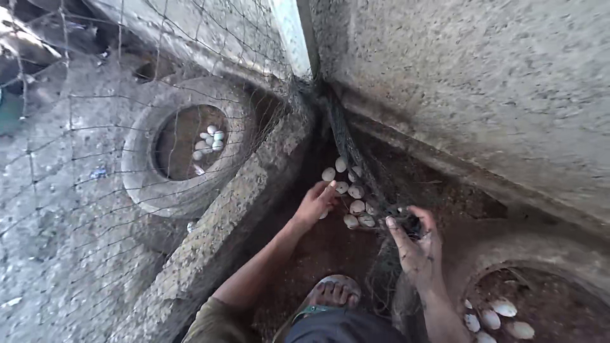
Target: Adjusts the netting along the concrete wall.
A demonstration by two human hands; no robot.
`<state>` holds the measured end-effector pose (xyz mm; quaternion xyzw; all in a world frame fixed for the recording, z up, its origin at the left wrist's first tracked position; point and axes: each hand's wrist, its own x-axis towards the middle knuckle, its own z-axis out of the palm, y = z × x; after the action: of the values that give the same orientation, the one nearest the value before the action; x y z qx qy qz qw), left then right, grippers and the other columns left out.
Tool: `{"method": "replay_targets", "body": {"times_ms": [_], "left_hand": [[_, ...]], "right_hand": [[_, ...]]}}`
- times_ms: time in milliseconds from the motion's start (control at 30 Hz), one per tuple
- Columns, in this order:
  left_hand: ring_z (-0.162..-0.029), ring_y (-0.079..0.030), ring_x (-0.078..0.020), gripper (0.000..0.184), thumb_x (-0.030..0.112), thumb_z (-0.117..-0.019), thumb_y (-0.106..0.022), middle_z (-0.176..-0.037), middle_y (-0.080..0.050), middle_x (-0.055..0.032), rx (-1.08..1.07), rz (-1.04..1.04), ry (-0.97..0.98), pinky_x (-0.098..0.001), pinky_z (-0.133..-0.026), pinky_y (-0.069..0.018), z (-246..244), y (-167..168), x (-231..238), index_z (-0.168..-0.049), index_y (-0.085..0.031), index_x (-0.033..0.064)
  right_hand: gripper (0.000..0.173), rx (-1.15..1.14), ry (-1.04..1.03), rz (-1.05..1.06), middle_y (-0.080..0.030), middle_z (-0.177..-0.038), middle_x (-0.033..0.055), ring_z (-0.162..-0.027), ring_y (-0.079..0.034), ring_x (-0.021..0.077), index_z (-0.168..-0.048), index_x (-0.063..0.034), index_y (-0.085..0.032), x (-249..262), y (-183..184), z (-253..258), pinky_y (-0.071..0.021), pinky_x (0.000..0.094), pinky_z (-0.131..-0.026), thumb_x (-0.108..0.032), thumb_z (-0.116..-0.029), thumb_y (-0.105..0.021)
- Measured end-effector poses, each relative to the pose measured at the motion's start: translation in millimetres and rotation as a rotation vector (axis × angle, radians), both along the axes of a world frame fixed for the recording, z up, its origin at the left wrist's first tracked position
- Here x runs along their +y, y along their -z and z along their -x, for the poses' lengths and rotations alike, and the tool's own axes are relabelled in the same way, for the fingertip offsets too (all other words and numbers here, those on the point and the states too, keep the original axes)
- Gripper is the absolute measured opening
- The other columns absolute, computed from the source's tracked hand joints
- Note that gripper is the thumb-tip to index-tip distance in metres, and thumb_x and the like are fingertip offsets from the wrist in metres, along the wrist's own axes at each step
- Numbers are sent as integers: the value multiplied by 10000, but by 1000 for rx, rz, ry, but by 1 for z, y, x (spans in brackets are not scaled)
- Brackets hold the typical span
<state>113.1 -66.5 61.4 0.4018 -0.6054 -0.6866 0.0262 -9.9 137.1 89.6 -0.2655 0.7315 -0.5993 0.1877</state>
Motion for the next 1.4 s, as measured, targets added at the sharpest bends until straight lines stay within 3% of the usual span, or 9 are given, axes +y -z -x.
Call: {"method": "replay_targets", "body": {"times_ms": [67,233,333,433,600,800,1133,1300,1400], "left_hand": [[-1028,-693,-194,650,484,-1078,-211,-1242,-668,-115,112,-181,122,-409,-864,-591,9,-17,18,-1488,-392,14],[-1118,-665,-120,620,116,-956,-668,-1276,-646,-122,158,-75,-16,-314,-994,-560,13,-46,33,-1488,-378,-19],[-1101,-679,-126,478,143,-939,-695,-1216,-694,-125,16,451,40,-336,-1001,-554,-9,-63,2,-1365,-561,-30],[-1048,-687,-318,283,133,-944,-707,-1166,-688,-202,-193,1008,63,-547,-926,-547,-32,-75,-53,-1174,-683,-30],[-1243,-467,-579,417,6,-871,-651,-1366,-539,-310,-343,1633,23,-755,-969,-343,-29,-74,-147,-1259,-721,144],[-1133,-618,-516,417,122,-961,-638,-1298,-633,-251,-749,1350,100,-740,-904,-453,41,-78,-163,-1372,-652,190],[-1154,-662,-308,444,1,-879,-627,-1245,-680,-186,-49,1247,-208,-528,-996,-525,70,-136,-127,-1321,-639,41],[-1108,-656,-371,472,-30,-890,-619,-1276,-634,-226,127,1432,-13,-555,-923,-539,76,-128,-117,-1358,-631,29],[-1245,-605,-377,483,13,-948,-558,-1370,-603,-235,75,1368,-194,-561,-1033,-490,89,-128,-132,-1431,-563,24]], "right_hand": [[354,104,-91,2,-694,-1091,63,-999,-648,-4,-1158,30,-645,-5,1,-11,-552,177,-895,-198,-903,-738],[461,158,-440,-59,-695,-1247,173,-1174,-672,209,-1302,16,-648,-8,-2,-44,-545,355,-1023,-223,-918,-737],[496,2,-554,5,-549,-1501,165,-1329,-592,187,-1407,-11,-596,7,7,-45,-532,332,-1073,-120,-933,-693],[422,-11,-454,79,-609,-1442,128,-1152,-697,148,-1383,-18,-617,22,26,-35,-610,305,-940,-112,-972,-639],[386,58,-261,73,-710,-1260,79,-1004,-723,89,-1354,-32,-635,35,20,-7,-620,269,-868,-192,-1005,-587],[358,115,-81,88,-718,-1182,96,-891,-710,73,-1288,0,-656,47,3,6,-617,243,-774,-215,-1014,-569],[353,109,53,111,-729,-1163,85,-893,-719,70,-1279,8,-646,51,-5,19,-621,239,-762,-214,-1015,-575],[338,109,52,97,-738,-1115,79,-874,-723,74,-1265,12,-656,48,-10,14,-626,251,-768,-194,-1010,-572],[329,111,62,122,-744,-1115,78,-866,-730,84,-1261,16,-656,51,-10,14,-633,257,-759,-182,-1011,-577]]}}
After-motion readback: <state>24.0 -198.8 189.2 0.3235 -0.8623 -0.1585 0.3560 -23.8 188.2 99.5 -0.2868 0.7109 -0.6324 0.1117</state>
